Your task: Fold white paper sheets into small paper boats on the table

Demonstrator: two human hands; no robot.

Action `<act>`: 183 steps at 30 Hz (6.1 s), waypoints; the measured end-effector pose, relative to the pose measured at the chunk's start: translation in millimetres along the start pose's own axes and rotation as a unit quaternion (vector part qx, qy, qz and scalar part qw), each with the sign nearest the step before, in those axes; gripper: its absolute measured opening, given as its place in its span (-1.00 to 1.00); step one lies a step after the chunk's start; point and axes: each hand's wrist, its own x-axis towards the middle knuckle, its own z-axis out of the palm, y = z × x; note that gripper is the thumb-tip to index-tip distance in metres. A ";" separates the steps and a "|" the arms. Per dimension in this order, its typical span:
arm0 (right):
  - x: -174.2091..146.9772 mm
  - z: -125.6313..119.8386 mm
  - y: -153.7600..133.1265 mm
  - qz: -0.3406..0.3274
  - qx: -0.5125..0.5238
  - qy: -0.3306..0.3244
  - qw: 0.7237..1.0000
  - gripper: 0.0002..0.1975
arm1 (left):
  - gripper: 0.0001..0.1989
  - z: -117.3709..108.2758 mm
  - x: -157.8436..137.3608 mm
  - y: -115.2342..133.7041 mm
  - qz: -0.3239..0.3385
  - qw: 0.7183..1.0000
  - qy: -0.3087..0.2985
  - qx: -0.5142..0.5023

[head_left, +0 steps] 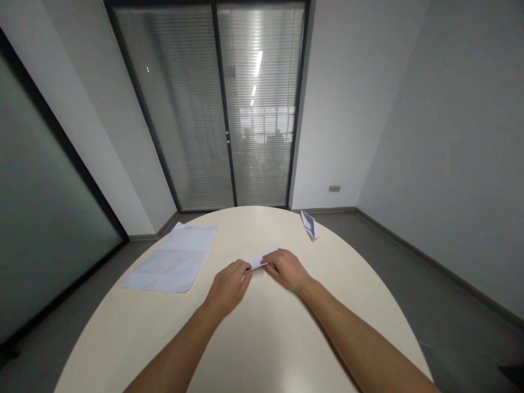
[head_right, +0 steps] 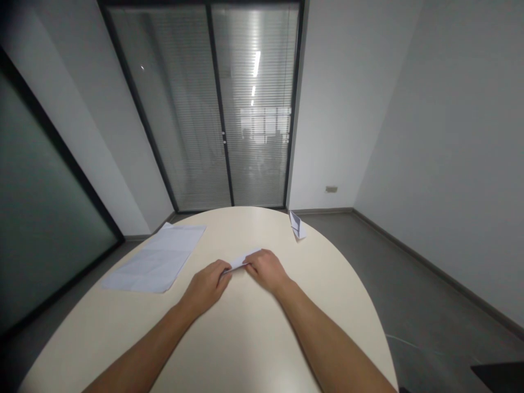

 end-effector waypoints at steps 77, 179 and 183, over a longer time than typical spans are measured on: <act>-1.2 -3.9 7.7 0.149 -0.147 -0.039 0.977 -0.66 | -0.70 -5.6 -3.0 -29.7 -0.107 0.961 -0.031 0.254; 1.3 -8.1 -22.2 0.193 -0.133 -0.063 0.970 -0.59 | -0.70 -11.8 3.5 -10.0 -0.128 0.966 -0.063 0.217; 0.8 -7.7 -20.6 0.188 -0.133 -0.064 0.971 -0.66 | -0.71 -10.2 3.5 -11.4 -0.126 0.966 -0.059 0.216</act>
